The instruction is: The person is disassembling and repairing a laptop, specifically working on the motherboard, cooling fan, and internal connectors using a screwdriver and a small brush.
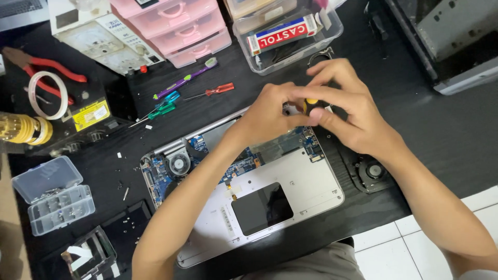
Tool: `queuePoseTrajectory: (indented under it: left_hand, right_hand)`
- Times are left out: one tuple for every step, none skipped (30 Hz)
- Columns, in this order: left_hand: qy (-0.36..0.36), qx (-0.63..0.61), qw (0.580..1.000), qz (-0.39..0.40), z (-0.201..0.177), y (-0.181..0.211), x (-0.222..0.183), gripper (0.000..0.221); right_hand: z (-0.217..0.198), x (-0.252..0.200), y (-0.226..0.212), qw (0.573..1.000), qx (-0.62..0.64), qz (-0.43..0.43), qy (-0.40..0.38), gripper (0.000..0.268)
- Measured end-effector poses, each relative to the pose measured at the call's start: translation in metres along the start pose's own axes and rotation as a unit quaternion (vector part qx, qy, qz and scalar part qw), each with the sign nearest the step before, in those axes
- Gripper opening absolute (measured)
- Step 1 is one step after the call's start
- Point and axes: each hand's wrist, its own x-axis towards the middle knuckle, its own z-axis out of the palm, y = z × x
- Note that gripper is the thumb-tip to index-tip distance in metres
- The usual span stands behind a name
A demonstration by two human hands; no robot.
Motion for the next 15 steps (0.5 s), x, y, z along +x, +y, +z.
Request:
queuePoseTrajectory:
  left_hand:
    - [0.002, 0.001, 1.0, -0.001, 0.003, -0.002, -0.001, 0.019]
    - [0.019, 0.016, 1.0, 0.014, 0.006, -0.004, -0.001, 0.022]
    - [0.036, 0.031, 0.998, 0.03, 0.008, -0.006, 0.0, 0.034]
    - [0.033, 0.031, 0.999, 0.031, 0.01, -0.008, 0.0, 0.034]
    - [0.026, 0.032, 0.999, 0.019, 0.012, -0.01, 0.0, 0.034]
    - [0.022, 0.033, 0.999, 0.009, 0.014, -0.012, 0.001, 0.047]
    - [0.021, 0.032, 0.999, 0.011, 0.012, -0.011, 0.002, 0.047]
    - [-0.015, 0.013, 1.0, -0.001, 0.009, -0.009, 0.0, 0.031]
    - [-0.051, -0.006, 0.999, -0.012, 0.007, -0.008, -0.001, 0.016]
    - [-0.052, -0.006, 0.999, -0.012, 0.006, -0.01, -0.001, 0.016]
    - [-0.042, -0.01, 0.999, -0.009, 0.005, -0.011, -0.001, 0.016]
    - [-0.03, -0.014, 0.999, -0.006, 0.005, -0.012, -0.002, 0.023]
    - [-0.029, -0.014, 0.999, -0.007, 0.006, -0.011, -0.002, 0.023]
    - [-0.013, -0.021, 0.999, -0.023, 0.007, -0.009, -0.002, 0.025]
    - [0.003, -0.028, 0.999, -0.038, 0.007, -0.008, -0.003, 0.034]
  right_hand:
    - [0.003, -0.002, 0.004, 1.0, 0.002, -0.001, -0.001, 0.04]
    - [0.005, -0.004, 0.008, 1.0, -0.009, -0.001, 0.014, 0.037]
    - [0.008, -0.006, 0.012, 0.999, -0.02, 0.0, 0.03, 0.037]
    - [0.008, -0.005, 0.011, 0.999, -0.02, 0.001, 0.032, 0.037]
    - [0.008, -0.004, 0.011, 0.999, -0.001, -0.01, 0.04, 0.031]
    - [0.006, -0.002, 0.011, 0.999, 0.017, -0.022, 0.045, 0.026]
    - [0.004, -0.004, 0.012, 0.999, 0.015, -0.021, 0.045, 0.026]
    - [0.004, -0.005, 0.013, 0.999, 0.008, -0.009, 0.031, 0.024]
    - [0.003, -0.006, 0.014, 1.0, 0.001, 0.002, 0.016, 0.023]
    - [0.003, -0.006, 0.013, 1.0, 0.001, 0.003, 0.016, 0.023]
    - [0.003, -0.005, 0.012, 1.0, 0.003, -0.009, 0.008, 0.028]
    - [0.004, -0.004, 0.011, 1.0, 0.005, -0.023, -0.002, 0.032]
    - [0.005, -0.005, 0.012, 1.0, 0.006, -0.023, -0.003, 0.032]
    - [0.006, -0.005, 0.013, 1.0, -0.012, -0.015, 0.004, 0.034]
    - [0.008, -0.006, 0.014, 0.999, -0.031, -0.008, 0.011, 0.035]
